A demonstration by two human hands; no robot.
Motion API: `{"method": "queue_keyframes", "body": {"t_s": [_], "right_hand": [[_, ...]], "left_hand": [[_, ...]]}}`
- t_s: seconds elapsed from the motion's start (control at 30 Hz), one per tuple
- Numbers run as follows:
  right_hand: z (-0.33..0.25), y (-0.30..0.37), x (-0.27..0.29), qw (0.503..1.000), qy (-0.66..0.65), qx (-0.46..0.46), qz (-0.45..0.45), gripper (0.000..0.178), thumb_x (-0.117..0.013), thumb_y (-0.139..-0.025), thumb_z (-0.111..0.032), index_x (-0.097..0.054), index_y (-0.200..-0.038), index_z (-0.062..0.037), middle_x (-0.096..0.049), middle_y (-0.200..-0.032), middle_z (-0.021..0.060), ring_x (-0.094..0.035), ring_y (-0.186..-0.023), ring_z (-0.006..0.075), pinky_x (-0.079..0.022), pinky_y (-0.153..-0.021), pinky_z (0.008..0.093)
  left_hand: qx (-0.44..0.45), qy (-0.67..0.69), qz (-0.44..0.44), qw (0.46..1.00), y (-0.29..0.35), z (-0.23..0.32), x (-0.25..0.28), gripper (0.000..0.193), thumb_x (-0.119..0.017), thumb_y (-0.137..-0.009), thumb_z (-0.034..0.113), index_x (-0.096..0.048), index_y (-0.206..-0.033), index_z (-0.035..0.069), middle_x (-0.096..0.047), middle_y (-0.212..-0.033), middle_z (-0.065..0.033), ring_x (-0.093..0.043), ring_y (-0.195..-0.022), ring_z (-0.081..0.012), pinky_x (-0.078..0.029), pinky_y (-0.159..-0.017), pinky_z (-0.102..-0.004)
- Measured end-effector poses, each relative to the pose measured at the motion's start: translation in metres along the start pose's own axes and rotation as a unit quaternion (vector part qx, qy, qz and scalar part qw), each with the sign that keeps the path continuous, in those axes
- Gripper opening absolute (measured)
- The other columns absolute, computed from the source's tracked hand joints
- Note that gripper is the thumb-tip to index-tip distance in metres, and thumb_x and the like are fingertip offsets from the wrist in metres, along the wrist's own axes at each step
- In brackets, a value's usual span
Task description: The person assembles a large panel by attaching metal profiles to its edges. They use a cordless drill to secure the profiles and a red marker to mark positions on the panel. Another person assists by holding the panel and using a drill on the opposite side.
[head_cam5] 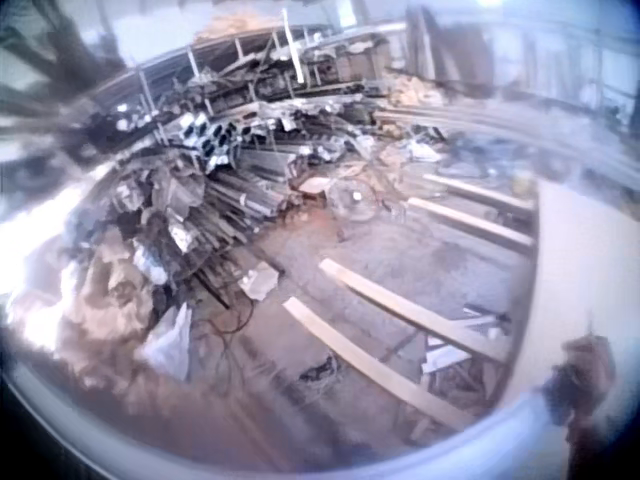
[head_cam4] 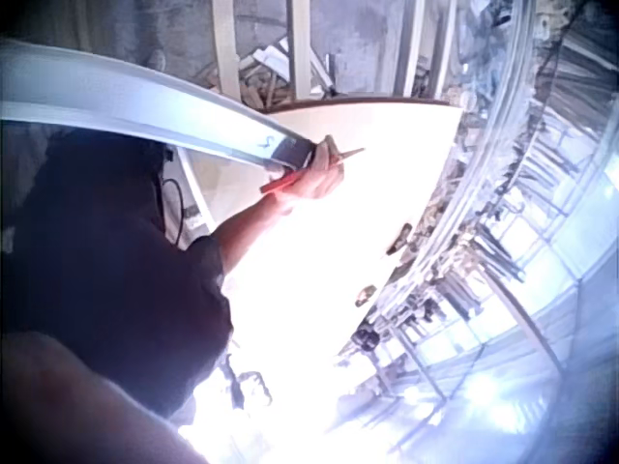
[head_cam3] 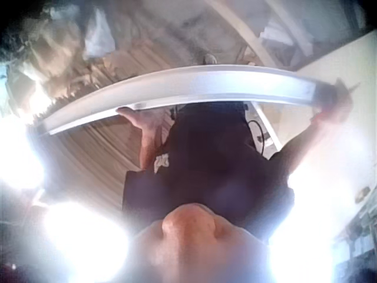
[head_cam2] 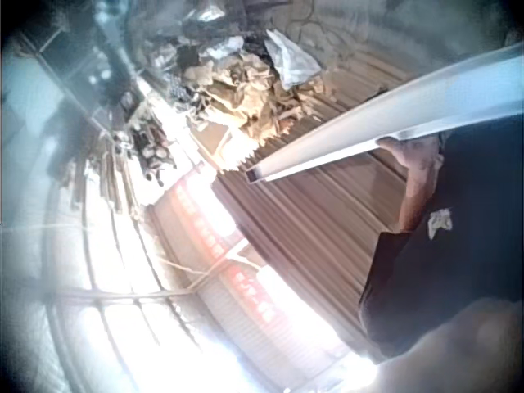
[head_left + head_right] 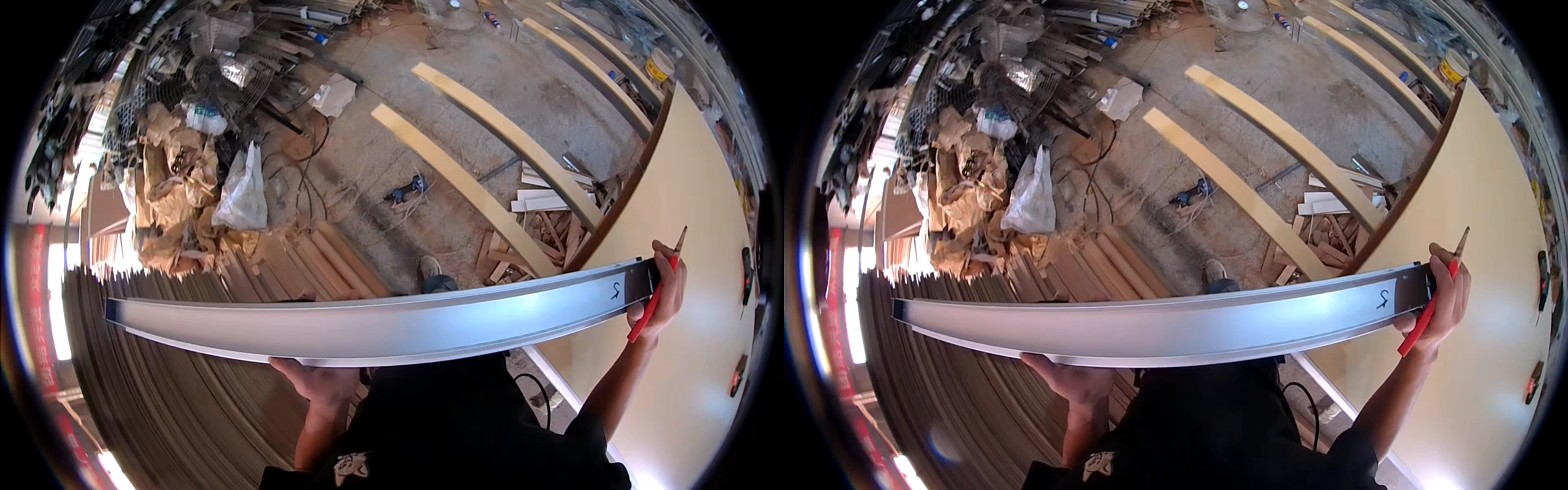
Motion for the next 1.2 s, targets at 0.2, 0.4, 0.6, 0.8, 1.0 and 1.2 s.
{"method": "queue_keyframes", "body": {"t_s": [0.2, 0.4, 0.6, 0.8, 1.0, 1.2], "right_hand": [[0.013, -0.053, -0.051, 0.98, 0.047, -0.167, 0.099, 0.054, -0.045, -0.109, -0.045, -0.058, -0.129, 0.0043, -0.068, -0.124, 0.023, -0.065, -0.115, 0.0352, -0.05, -0.1, 0.0435], [0.009, -0.017, -0.083, 0.857, 0.076, -0.445, 0.25, 0.046, -0.045, -0.112, -0.033, -0.058, -0.137, 0.0037, -0.068, -0.129, 0.0155, -0.063, -0.12, 0.0239, -0.048, -0.107, 0.0371], [-0.1, -0.042, -0.152, 0.701, 0.196, -0.565, 0.388, 0.045, -0.049, -0.112, -0.034, -0.064, -0.133, 0.0025, -0.069, -0.123, 0.0117, -0.062, -0.113, 0.019, -0.047, -0.1, 0.0322], [-0.239, -0.083, -0.241, 0.614, 0.251, -0.629, 0.406, 0.045, -0.049, -0.111, -0.034, -0.064, -0.131, 0.004, -0.068, -0.117, 0.0104, -0.06, -0.113, 0.0171, -0.045, -0.101, 0.0313], [-0.302, -0.133, -0.292, 0.53, 0.264, -0.668, 0.45, 0.04, -0.056, -0.109, -0.031, -0.066, -0.131, 0.0016, -0.069, -0.117, 0.0077, -0.061, -0.109, 0.0146, -0.048, -0.098, 0.0293], [-0.329, -0.14, -0.326, 0.43, 0.293, -0.639, 0.567, 0.038, -0.057, -0.108, -0.031, -0.067, -0.122, 0.0035, -0.069, -0.112, 0.0076, -0.062, -0.103, 0.0125, -0.048, -0.094, 0.0288]], "left_hand": [[0.017, -0.02, -0.136, 0.99, -0.141, 0.004, -0.013, 0.09, -0.03, -0.098, 0.079, -0.039, -0.153, 0.008, -0.053, -0.144, -0.0175, -0.056, -0.13, -0.0361, -0.044, -0.11, -0.0555], [0.166, -0.014, -0.312, 0.935, -0.281, -0.021, -0.054, 0.074, -0.043, -0.104, 0.061, -0.038, -0.152, 0.005, -0.051, -0.145, -0.0222, -0.054, -0.133, -0.0338, -0.045, -0.11, -0.0485], [0.242, -0.125, -0.518, 0.811, -0.466, -0.051, -0.089, 0.084, -0.071, -0.089, 0.059, -0.039, -0.15, 0.011, -0.049, -0.147, -0.0267, -0.05, -0.137, -0.0399, -0.04, -0.117, -0.0546], [0.315, -0.002, -0.591, 0.743, -0.618, -0.061, -0.143, 0.1, -0.081, -0.083, 0.053, -0.028, -0.157, 0.011, -0.052, -0.149, -0.0167, -0.047, -0.142, -0.0382, -0.032, -0.121, -0.0562], [0.351, 0.025, -0.622, 0.7, -0.685, -0.091, -0.212, 0.099, -0.076, -0.09, 0.047, -0.02, -0.16, 0.007, -0.057, -0.142, -0.0204, -0.054, -0.133, -0.04, -0.037, -0.118, -0.0579], [0.417, 0.015, -0.674, 0.61, -0.705, -0.123, -0.256, 0.073, -0.069, -0.094, 0.034, -0.037, -0.153, 0.006, -0.057, -0.141, -0.0204, -0.051, -0.136, -0.0393, -0.037, -0.117, -0.0554]]}}
Point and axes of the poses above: each hand's wrist, its own y-axis away from the middle knuckle, its own x-axis out of the back of the hand, z = x × y, the point moved 4 cm from there along -y, towards the middle knuckle
